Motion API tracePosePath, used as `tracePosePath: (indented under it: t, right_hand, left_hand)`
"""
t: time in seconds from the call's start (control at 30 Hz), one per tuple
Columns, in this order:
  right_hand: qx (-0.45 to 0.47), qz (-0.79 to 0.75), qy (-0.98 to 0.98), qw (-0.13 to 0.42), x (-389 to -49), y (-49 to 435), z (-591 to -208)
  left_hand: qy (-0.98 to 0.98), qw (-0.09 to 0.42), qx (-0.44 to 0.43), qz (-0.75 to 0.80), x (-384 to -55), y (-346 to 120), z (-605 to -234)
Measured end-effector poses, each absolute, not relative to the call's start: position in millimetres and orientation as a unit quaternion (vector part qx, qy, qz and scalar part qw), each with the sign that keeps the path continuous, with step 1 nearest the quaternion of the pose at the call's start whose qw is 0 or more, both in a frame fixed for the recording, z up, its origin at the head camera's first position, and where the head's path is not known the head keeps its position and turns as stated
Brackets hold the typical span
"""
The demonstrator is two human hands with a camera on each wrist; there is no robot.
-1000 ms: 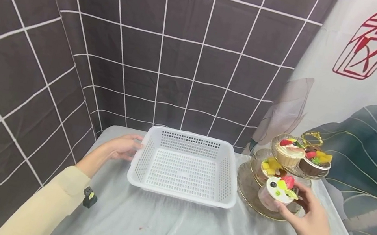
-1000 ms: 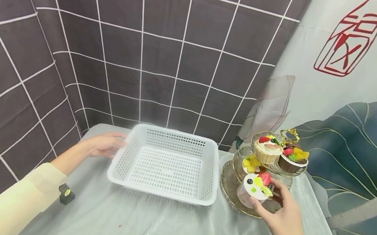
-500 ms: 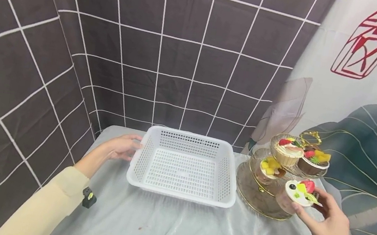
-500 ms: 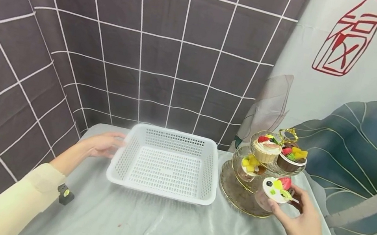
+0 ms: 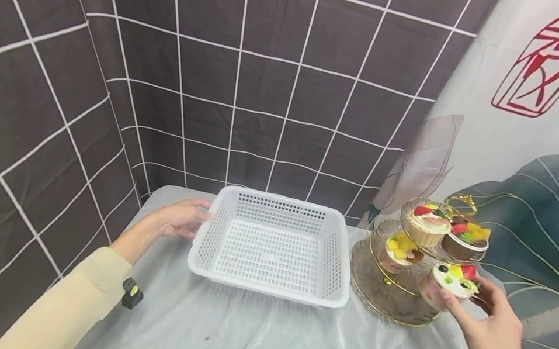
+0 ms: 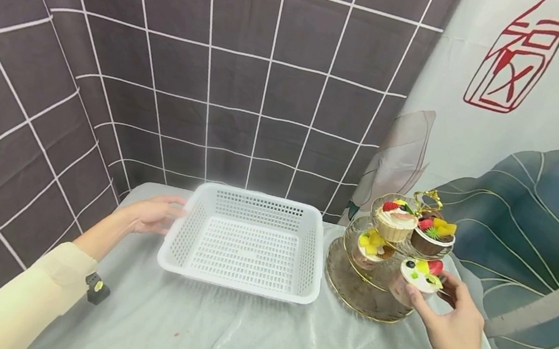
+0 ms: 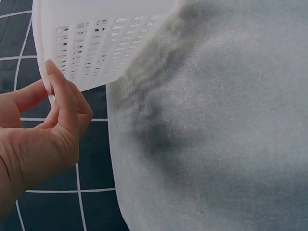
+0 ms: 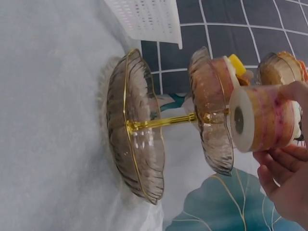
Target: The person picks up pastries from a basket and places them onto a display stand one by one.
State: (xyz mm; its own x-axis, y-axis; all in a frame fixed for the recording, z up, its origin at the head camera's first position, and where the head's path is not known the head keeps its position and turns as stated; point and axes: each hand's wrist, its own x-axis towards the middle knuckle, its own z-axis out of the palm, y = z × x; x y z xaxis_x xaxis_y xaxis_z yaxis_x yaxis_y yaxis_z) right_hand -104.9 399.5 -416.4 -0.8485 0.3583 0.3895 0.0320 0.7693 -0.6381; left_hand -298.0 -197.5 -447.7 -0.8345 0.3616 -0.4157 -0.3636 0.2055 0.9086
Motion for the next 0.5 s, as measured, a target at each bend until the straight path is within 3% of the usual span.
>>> tracePosePath:
  t: [0.5]
  right_hand:
    - [-0.111,0.293,-0.914,0.257,-127,395,-420]
  left_hand:
    - [0.722,0.285,-0.003,0.631,-298,-199,-449]
